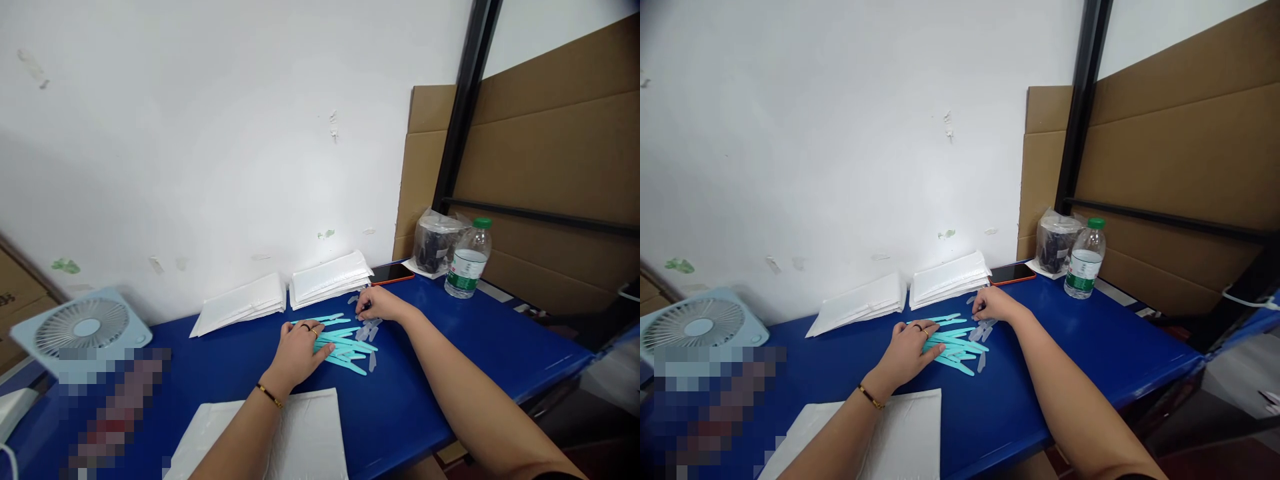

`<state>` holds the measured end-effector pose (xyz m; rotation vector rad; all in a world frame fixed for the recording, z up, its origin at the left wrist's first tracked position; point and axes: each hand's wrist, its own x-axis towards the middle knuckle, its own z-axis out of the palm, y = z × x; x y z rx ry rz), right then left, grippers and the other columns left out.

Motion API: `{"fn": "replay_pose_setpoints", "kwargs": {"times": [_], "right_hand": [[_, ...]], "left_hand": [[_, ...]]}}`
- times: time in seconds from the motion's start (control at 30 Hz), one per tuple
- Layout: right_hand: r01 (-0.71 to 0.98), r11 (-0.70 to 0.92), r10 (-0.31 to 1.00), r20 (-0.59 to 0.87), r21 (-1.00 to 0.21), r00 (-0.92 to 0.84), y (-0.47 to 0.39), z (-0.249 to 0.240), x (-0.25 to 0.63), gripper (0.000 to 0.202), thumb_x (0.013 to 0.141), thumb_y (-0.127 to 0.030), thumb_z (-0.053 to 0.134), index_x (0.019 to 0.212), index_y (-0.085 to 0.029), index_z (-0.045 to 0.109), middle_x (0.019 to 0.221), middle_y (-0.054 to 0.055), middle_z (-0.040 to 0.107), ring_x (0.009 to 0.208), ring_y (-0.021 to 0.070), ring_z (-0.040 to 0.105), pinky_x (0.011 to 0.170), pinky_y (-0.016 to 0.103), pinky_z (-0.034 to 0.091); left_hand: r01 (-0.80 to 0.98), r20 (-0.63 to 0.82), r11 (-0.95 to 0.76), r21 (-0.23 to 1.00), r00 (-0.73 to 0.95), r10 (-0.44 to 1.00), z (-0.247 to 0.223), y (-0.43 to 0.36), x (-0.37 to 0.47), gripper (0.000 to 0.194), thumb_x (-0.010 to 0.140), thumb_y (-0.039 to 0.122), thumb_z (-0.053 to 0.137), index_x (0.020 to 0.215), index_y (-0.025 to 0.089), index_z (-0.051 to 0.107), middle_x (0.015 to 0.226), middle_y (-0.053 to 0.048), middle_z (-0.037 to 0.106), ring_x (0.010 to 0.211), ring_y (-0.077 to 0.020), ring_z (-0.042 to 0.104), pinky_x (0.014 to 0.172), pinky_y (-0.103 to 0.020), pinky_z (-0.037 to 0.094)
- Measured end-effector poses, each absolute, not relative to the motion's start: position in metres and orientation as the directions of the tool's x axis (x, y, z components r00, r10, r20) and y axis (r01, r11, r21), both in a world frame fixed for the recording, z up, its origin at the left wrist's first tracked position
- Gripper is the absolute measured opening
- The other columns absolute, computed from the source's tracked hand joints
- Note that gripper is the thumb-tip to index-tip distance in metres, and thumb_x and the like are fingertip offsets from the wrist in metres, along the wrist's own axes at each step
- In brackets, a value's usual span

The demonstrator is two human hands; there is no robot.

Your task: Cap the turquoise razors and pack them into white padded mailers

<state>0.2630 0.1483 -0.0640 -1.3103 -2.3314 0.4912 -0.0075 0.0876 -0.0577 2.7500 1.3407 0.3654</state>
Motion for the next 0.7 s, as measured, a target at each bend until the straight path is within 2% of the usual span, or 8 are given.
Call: {"fn": "replay_pose_setpoints", "kwargs": {"times": [0.2, 0.33, 0.47, 0.7], "right_hand": [[0.696, 0.396, 0.898, 0.092, -0.6, -0.431, 0.149, -0.066, 0.263, 0.02, 0.072, -0.032, 0.062, 0.08, -0.018, 0.074, 0.075, 0.004, 0.071, 0.067, 0.016, 0.062, 0.058, 0.022, 0.041], [0.706, 0.345, 0.927, 0.106, -0.619, -0.359, 0.15, -0.068, 0.264, 0.024, 0.066, -0.033, 0.068, 0.083, -0.018, 0.074, 0.073, 0.003, 0.071, 0.064, 0.0158, 0.061, 0.056, 0.022, 0.041], [0.714, 0.353, 0.914, 0.063, -0.605, -0.4, 0.147, -0.068, 0.264, 0.017, 0.064, -0.028, 0.069, 0.077, -0.019, 0.074, 0.067, 0.002, 0.07, 0.061, 0.0151, 0.061, 0.053, 0.021, 0.04], [0.648, 0.468, 0.873, 0.197, -0.601, -0.447, 0.145, -0.075, 0.243, 0.016, 0.067, -0.029, 0.069, 0.078, -0.019, 0.074, 0.074, 0.003, 0.069, 0.063, 0.0135, 0.06, 0.057, 0.022, 0.041]], "left_hand": [[0.763, 0.201, -0.627, 0.157, 0.597, 0.777, -0.059, 0.088, -0.007, 0.049, 0.088, 0.055, 0.032, 0.119, 0.024, 0.054, 0.119, -0.007, 0.058, 0.112, -0.025, 0.047, 0.089, -0.042, 0.027], [0.756, 0.209, -0.629, 0.179, 0.595, 0.776, -0.058, 0.089, -0.007, 0.048, 0.087, 0.054, 0.034, 0.118, 0.024, 0.055, 0.119, -0.007, 0.059, 0.111, -0.0251, 0.048, 0.088, -0.042, 0.026], [0.748, 0.21, -0.632, 0.2, 0.598, 0.774, -0.058, 0.089, -0.008, 0.048, 0.087, 0.056, 0.035, 0.117, 0.024, 0.055, 0.119, -0.007, 0.059, 0.11, -0.025, 0.048, 0.087, -0.042, 0.026], [0.737, 0.194, -0.637, 0.224, 0.607, 0.771, -0.062, 0.091, -0.008, 0.051, 0.085, 0.057, 0.037, 0.12, 0.024, 0.053, 0.12, -0.009, 0.058, 0.112, -0.0266, 0.047, 0.09, -0.043, 0.026]]}}
